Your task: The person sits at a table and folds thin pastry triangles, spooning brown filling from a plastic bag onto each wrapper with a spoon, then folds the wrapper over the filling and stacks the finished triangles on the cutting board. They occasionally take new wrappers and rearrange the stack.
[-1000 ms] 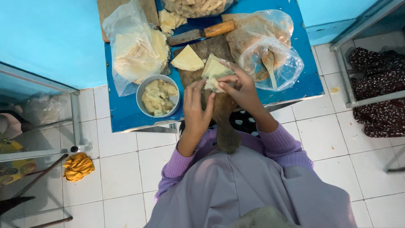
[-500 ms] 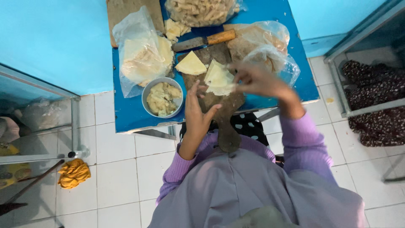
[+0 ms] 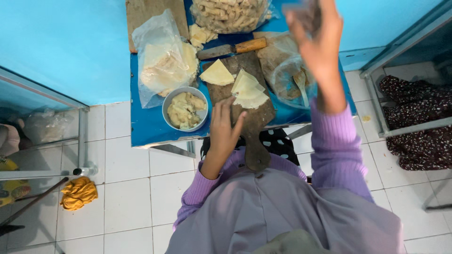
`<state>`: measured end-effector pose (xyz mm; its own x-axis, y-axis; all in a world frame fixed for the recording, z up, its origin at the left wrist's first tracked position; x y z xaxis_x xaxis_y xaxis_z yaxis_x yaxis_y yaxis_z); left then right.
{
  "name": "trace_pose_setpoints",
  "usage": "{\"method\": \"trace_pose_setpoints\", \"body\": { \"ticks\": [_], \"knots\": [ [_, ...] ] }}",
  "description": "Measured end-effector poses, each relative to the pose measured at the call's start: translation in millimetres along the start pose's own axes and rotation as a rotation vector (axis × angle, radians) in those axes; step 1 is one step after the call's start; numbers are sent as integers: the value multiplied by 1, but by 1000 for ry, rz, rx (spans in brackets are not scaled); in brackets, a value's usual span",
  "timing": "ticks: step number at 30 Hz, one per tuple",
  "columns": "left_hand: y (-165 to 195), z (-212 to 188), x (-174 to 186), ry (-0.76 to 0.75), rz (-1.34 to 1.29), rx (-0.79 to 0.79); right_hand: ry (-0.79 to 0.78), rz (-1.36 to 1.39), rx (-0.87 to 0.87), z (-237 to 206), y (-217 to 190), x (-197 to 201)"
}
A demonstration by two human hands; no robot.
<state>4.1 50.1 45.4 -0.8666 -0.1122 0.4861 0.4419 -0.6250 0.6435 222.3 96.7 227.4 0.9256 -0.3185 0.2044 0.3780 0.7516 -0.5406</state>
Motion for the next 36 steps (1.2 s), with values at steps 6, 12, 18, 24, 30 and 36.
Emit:
{"method": "trace_pose_setpoints", "body": {
  "ticks": [6, 12, 18, 24, 30, 36],
  "knots": [
    [-11, 17, -23, -17, 339, 57, -161, -798, -460, -143, 57, 44],
    [-21, 25, -37, -129, 460, 123, -107, -987, -600, -201, 92, 54],
    [-21, 29, -42, -96, 362, 100, 61, -794, -473, -206, 95, 48],
    [-27, 32, -41, -78, 74, 147, 100, -661, -311, -198, 87, 45],
    [-26, 28, -32, -78, -15, 185, 147, -490, -423, -206, 92, 58],
    [-17, 28, -23, -103, -33, 185, 316, -383, -529, -213, 85, 92]
  ]
}}
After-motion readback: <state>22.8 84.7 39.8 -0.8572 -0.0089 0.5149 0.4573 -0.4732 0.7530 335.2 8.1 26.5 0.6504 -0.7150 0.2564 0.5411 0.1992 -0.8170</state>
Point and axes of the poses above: each hand's wrist, its own z-axis towards the middle knuckle, its own x-axis out of the back of the hand, y = z × x, the point moved 7 cm from there along z, towards the middle knuckle, and after that the axes turned 1 degree about -y, right-handed, at the moved point
